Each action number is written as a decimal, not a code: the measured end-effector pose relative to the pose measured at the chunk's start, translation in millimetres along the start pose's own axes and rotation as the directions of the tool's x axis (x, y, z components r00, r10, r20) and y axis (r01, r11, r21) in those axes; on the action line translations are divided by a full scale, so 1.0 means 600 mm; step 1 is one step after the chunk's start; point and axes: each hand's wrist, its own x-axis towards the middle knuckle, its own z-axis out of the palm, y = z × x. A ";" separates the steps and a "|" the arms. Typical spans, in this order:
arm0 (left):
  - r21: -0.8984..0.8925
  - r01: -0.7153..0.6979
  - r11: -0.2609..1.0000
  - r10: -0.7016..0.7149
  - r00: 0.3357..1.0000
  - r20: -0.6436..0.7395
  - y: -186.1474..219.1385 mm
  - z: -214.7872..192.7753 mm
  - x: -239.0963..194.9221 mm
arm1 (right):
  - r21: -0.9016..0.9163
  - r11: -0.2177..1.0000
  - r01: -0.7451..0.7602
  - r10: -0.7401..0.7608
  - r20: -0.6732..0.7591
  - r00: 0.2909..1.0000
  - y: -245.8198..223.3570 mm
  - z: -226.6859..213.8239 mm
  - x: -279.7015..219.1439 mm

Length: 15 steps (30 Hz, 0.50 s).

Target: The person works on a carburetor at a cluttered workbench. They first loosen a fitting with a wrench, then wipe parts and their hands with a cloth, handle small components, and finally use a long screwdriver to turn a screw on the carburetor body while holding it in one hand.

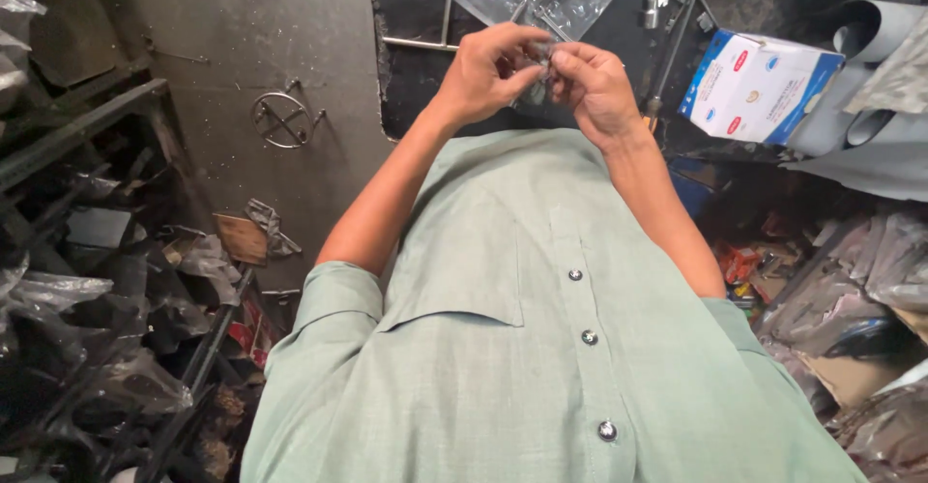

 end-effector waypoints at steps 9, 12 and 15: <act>0.008 -0.050 0.999 0.048 0.985 0.167 0.004 -0.022 0.027 | -0.104 0.995 0.004 0.005 0.085 0.996 -0.005 -0.014 -0.005; -0.007 -0.001 1.000 0.002 0.993 0.122 -0.031 -0.021 0.050 | -0.071 0.997 0.017 -0.016 0.012 1.000 -0.012 -0.026 -0.004; 0.162 -0.055 0.985 0.037 0.993 0.113 -0.087 -0.013 0.080 | -0.048 0.998 0.052 -0.054 -0.058 0.997 -0.016 -0.040 0.001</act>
